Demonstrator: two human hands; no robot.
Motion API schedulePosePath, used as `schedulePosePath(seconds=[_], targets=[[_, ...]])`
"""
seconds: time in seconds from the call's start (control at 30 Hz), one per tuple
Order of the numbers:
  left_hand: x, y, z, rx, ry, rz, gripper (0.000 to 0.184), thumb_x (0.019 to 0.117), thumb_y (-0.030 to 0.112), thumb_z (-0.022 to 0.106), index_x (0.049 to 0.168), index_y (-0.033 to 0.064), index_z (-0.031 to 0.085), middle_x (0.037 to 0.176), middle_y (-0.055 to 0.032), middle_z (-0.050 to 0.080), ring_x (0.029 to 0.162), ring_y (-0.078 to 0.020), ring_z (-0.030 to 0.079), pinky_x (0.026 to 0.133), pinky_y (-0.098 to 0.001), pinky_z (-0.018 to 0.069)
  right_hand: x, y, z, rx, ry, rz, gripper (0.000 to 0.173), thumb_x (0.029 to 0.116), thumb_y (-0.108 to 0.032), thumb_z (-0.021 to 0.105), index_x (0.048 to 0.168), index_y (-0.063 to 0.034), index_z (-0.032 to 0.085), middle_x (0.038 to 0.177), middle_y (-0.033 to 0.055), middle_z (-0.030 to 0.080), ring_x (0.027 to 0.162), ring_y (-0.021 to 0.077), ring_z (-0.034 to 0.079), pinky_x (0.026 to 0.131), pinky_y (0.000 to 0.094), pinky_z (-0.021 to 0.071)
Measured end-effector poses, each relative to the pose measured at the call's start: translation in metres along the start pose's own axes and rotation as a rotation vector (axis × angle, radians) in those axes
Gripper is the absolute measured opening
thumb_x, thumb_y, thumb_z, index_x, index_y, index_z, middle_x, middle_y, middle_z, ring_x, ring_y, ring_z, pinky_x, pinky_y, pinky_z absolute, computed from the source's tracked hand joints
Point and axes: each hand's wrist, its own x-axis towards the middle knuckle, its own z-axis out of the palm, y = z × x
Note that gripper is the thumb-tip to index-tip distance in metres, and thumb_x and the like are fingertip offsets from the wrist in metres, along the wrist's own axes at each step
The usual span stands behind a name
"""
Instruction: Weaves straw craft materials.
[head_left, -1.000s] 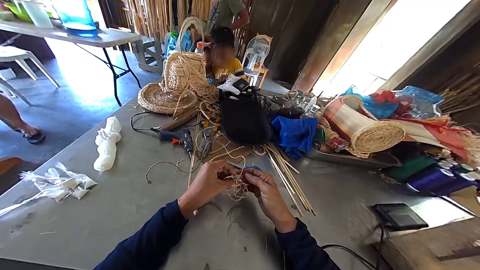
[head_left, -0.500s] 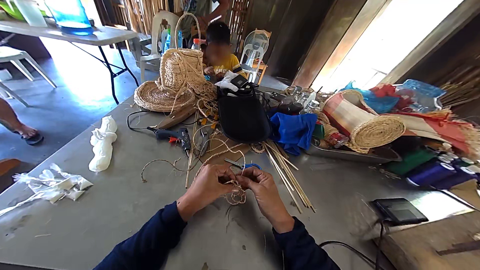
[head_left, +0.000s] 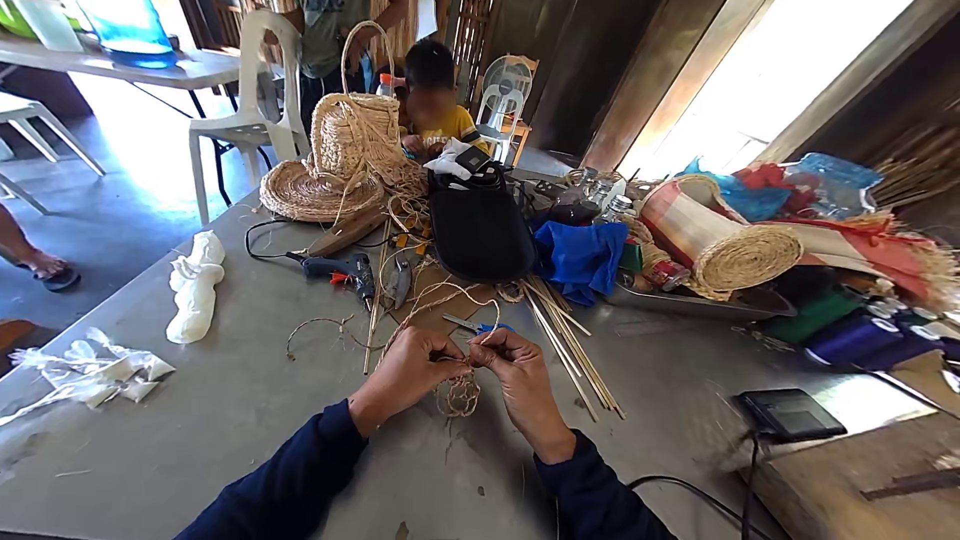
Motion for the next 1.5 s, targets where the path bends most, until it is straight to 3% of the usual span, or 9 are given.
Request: schedulePosePath(seconds=[0.1,0.2,0.37,0.47,0.63,1.0,1.23,1.5], targets=[[0.000,0.000,0.001,0.074,-0.028,-0.021,0.013,0.0901,0.015,0.076,0.091,0.0024,0.075,0.080,0.0010,0.069,0.070,0.0008,0.059,0.069,-0.0200,0.0496,0.001,0.003,0.001,-0.008,-0.006,-0.005,0.017,0.0892,0.011,0.064,0.088,-0.0031,0.073,0.084,-0.0008,0.074,0.074,0.0046,0.069,0.073,0.0222,0.0596],[0.000,0.001,0.000,0.026,-0.008,-0.044,0.009,0.0900,0.012,0.075,0.090,0.0028,0.075,0.078,0.0037,0.069,0.069,0.0039,0.060,0.067,-0.0163,0.0506,0.002,0.000,0.000,-0.022,0.002,0.031,0.015,0.0901,0.010,0.064,0.089,-0.0024,0.072,0.084,-0.0007,0.073,0.073,0.0048,0.068,0.072,0.0222,0.0595],[0.002,-0.003,-0.004,-0.109,0.199,-0.108,0.006,0.0908,0.008,0.073,0.092,0.0020,0.073,0.081,0.0024,0.071,0.073,-0.0008,0.066,0.074,-0.0216,0.0569,0.009,-0.014,-0.007,-0.269,-0.114,0.259,0.019,0.0912,-0.001,0.071,0.110,0.0029,0.069,0.088,0.0024,0.071,0.074,0.0070,0.068,0.070,0.0240,0.0590],[0.003,-0.003,-0.004,-0.162,0.255,-0.103,0.003,0.0900,0.006,0.074,0.091,0.0030,0.073,0.080,0.0031,0.071,0.072,-0.0012,0.067,0.073,-0.0214,0.0576,0.007,-0.011,-0.006,-0.402,-0.150,0.212,0.018,0.0873,-0.003,0.075,0.103,0.0023,0.070,0.087,0.0013,0.072,0.074,0.0032,0.067,0.071,0.0205,0.0577],[0.002,-0.004,0.002,-0.351,0.205,-0.106,0.002,0.0905,0.001,0.071,0.090,0.0030,0.071,0.077,0.0041,0.070,0.069,-0.0033,0.067,0.069,-0.0219,0.0581,0.006,-0.008,-0.004,-0.451,-0.119,0.139,0.006,0.0857,-0.001,0.074,0.091,0.0004,0.073,0.079,-0.0011,0.071,0.070,-0.0016,0.065,0.069,0.0173,0.0550],[0.004,-0.007,0.005,-0.634,0.246,-0.215,0.009,0.0958,-0.001,0.063,0.089,0.0041,0.066,0.077,0.0010,0.067,0.066,-0.0073,0.064,0.064,-0.0230,0.0561,0.008,-0.008,-0.006,-0.441,-0.159,0.242,0.004,0.0839,0.002,0.075,0.085,-0.0017,0.072,0.073,-0.0038,0.068,0.064,-0.0017,0.062,0.066,0.0172,0.0531],[0.003,-0.006,0.011,-0.620,0.288,-0.214,0.006,0.0958,-0.001,0.063,0.091,0.0031,0.065,0.076,0.0014,0.067,0.065,-0.0062,0.064,0.063,-0.0215,0.0553,0.009,-0.009,-0.007,-0.442,-0.211,0.320,0.005,0.0845,0.001,0.074,0.085,-0.0023,0.070,0.071,-0.0031,0.067,0.064,0.0006,0.062,0.065,0.0197,0.0536],[0.002,-0.005,0.004,-0.587,0.189,-0.207,0.005,0.0973,0.001,0.062,0.095,0.0027,0.067,0.080,0.0017,0.069,0.069,-0.0062,0.065,0.068,-0.0223,0.0568,0.008,-0.005,-0.008,-0.417,-0.144,0.253,0.004,0.0841,0.001,0.073,0.087,-0.0014,0.071,0.073,-0.0029,0.069,0.065,0.0000,0.063,0.065,0.0189,0.0550]])
